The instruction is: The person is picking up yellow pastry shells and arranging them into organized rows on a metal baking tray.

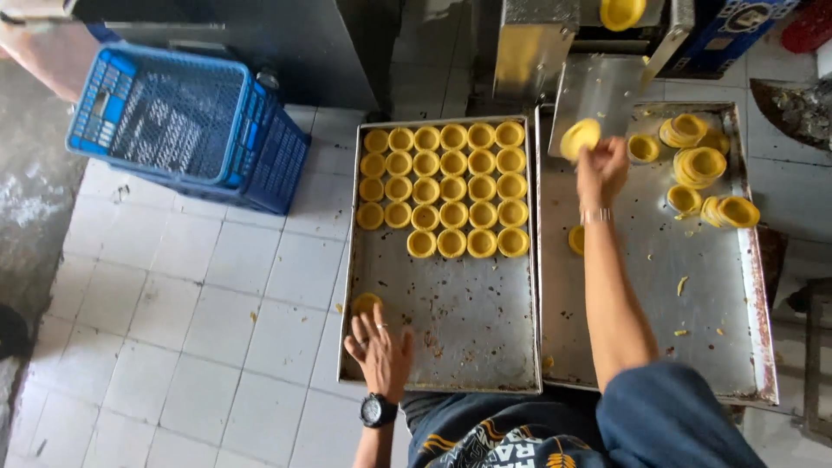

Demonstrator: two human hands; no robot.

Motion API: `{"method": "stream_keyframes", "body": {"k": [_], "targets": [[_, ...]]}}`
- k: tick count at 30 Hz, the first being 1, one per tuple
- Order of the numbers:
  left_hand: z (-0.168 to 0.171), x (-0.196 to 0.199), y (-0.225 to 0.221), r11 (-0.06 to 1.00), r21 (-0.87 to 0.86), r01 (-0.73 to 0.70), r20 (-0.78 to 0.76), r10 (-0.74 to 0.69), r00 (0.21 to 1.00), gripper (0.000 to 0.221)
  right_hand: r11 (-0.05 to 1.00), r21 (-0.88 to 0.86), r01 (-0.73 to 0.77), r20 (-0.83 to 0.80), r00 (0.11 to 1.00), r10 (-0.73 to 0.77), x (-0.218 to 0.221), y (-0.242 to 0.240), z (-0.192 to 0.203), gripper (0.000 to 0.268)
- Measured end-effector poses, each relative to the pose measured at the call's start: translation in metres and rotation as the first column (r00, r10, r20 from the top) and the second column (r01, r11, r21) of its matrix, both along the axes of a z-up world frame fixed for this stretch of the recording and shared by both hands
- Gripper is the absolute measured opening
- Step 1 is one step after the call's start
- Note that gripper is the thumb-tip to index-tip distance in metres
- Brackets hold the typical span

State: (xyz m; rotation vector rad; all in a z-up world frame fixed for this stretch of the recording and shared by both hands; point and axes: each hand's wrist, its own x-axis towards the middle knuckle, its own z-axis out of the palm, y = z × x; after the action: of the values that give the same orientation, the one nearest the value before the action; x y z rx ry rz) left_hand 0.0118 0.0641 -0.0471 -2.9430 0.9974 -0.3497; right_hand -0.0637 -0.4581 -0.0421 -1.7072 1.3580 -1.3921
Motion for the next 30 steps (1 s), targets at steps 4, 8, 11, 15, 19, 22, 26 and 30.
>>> {"method": "stream_keyframes", "body": {"k": [4, 8, 11, 15, 19, 22, 26, 30], "targets": [[0.006, 0.001, 0.002, 0.984, -0.139, 0.112, -0.046, -0.119, 0.992, 0.078, 0.652, 0.534, -0.538, 0.171, 0.824, 0.54, -0.058, 0.13, 0.03, 0.041], [0.008, -0.009, -0.006, 0.86, -0.343, 0.378, -0.146, -0.447, 0.883, 0.069, 0.922, 0.323, -0.214, -0.346, 0.88, 0.326, -0.111, 0.091, -0.075, 0.017], [0.003, -0.02, -0.004, 0.776, -0.401, 0.487, -0.079, -0.559, 0.825, 0.063, 0.993, 0.106, 0.053, -0.686, 0.727, 0.035, -0.146, 0.089, -0.08, 0.053], [0.023, -0.025, 0.009, 0.744, -0.402, 0.534, -0.06, -0.603, 0.796, 0.065, 0.942, 0.333, -0.05, -0.643, 0.719, 0.265, -0.171, 0.109, -0.089, 0.035], [0.0, -0.033, 0.007, 0.758, -0.368, 0.538, -0.142, -0.618, 0.773, 0.065, 0.859, 0.501, -0.104, -0.235, 0.939, 0.25, -0.186, 0.146, -0.078, 0.029], [-0.011, -0.041, -0.009, 0.767, -0.384, 0.514, -0.203, -0.613, 0.763, 0.056, 0.698, 0.624, -0.352, 0.02, 0.899, 0.437, -0.162, 0.182, -0.023, 0.033], [-0.003, -0.029, -0.013, 0.833, -0.322, 0.45, -0.111, -0.505, 0.856, 0.038, 0.721, 0.515, -0.463, -0.039, 0.828, 0.56, -0.14, 0.143, -0.055, 0.031], [-0.016, 0.021, -0.008, 0.92, -0.201, 0.336, 0.078, -0.327, 0.942, 0.079, 0.942, 0.321, -0.098, -0.505, 0.824, 0.258, -0.123, 0.101, -0.052, 0.051]]}}
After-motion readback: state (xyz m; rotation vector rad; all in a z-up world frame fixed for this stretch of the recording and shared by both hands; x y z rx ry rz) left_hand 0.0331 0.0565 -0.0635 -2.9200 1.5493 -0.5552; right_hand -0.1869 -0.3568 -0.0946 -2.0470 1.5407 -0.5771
